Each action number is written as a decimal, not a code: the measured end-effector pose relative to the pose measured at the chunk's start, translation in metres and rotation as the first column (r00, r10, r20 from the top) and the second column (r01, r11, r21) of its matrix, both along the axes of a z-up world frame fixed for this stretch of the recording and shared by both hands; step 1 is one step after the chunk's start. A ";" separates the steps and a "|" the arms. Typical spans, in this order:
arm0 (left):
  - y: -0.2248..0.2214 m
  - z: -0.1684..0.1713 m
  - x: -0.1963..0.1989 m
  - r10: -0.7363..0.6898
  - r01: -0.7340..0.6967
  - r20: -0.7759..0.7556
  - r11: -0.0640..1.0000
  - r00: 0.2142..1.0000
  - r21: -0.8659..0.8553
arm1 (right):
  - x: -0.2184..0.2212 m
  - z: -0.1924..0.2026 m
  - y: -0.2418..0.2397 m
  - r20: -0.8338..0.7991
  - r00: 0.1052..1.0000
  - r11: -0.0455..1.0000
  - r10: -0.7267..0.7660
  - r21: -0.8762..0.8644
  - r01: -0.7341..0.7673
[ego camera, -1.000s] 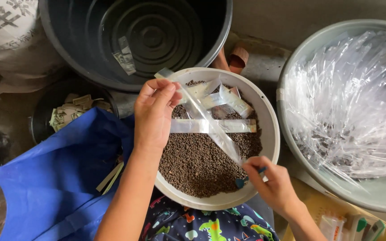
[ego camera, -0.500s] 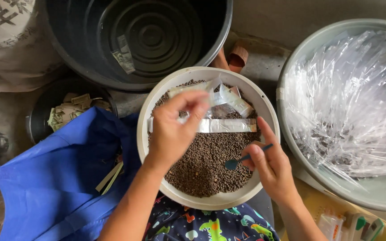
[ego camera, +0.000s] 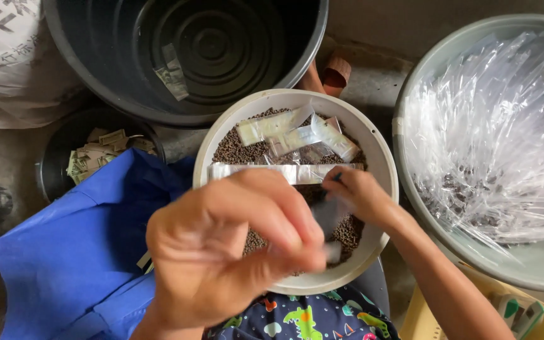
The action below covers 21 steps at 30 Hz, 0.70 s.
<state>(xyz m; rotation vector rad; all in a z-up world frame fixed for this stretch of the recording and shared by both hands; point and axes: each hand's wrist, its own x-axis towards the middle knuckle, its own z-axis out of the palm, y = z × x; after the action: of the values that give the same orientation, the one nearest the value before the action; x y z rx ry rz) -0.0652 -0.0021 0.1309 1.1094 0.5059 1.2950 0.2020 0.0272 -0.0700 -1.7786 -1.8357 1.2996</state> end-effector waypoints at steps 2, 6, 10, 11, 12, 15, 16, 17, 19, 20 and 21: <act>0.005 -0.016 0.006 -0.007 0.007 0.000 1.000 1.000 -0.015 | -0.009 -0.004 -0.010 -0.101 0.993 0.994 -0.060 -0.092 0.050; 0.004 -0.059 0.018 0.011 -0.022 -0.184 0.998 0.983 -0.058 | -0.012 0.016 -0.013 -0.329 0.834 0.881 -0.444 -0.328 0.340; -0.012 -0.098 0.032 -0.034 -0.006 -0.240 0.986 0.970 -0.165 | -0.004 0.061 -0.022 -0.636 0.549 0.840 -0.543 -0.400 0.367; -0.015 -0.102 0.036 -0.047 -0.004 -0.298 0.986 0.953 -0.168 | -0.004 0.075 -0.025 -0.667 0.539 0.852 -0.515 -0.331 0.404; -0.019 -0.106 0.039 -0.061 -0.001 -0.356 0.985 0.933 -0.171 | -0.004 0.089 -0.028 -0.696 0.530 0.859 -0.484 -0.261 0.441; -0.019 -0.108 0.051 -0.032 -0.044 -0.500 0.989 0.865 -0.140 | -0.002 0.107 -0.033 -0.562 0.806 0.954 -0.186 0.092 0.285; -0.016 -0.104 0.051 -0.029 -0.044 -0.501 0.990 0.865 -0.132 | -0.003 0.114 -0.032 -0.563 0.806 0.953 -0.182 0.100 0.285; -0.014 -0.101 0.052 -0.019 -0.045 -0.468 0.991 0.884 -0.125 | -0.005 0.122 -0.032 -0.590 0.802 0.944 -0.092 0.205 0.259; -0.008 -0.094 0.051 -0.006 -0.049 -0.434 0.992 0.901 -0.117 | -0.003 0.126 -0.034 -0.606 0.795 0.922 0.003 0.309 0.232; -0.004 -0.091 0.050 0.040 -0.069 -0.451 0.996 0.892 -0.048 | 0.001 0.123 -0.037 -0.727 0.685 0.903 -0.043 0.265 0.338; 0.000 -0.087 0.048 0.088 -0.087 -0.466 0.996 0.880 0.023 | 0.003 0.119 -0.039 -0.829 0.553 0.878 -0.079 0.205 0.433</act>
<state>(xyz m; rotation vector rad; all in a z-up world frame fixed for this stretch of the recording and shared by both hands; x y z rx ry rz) -0.0169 -0.0022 0.0437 1.4220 0.9236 1.0983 0.2052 -0.0114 0.0493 -0.9169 -1.1180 1.2006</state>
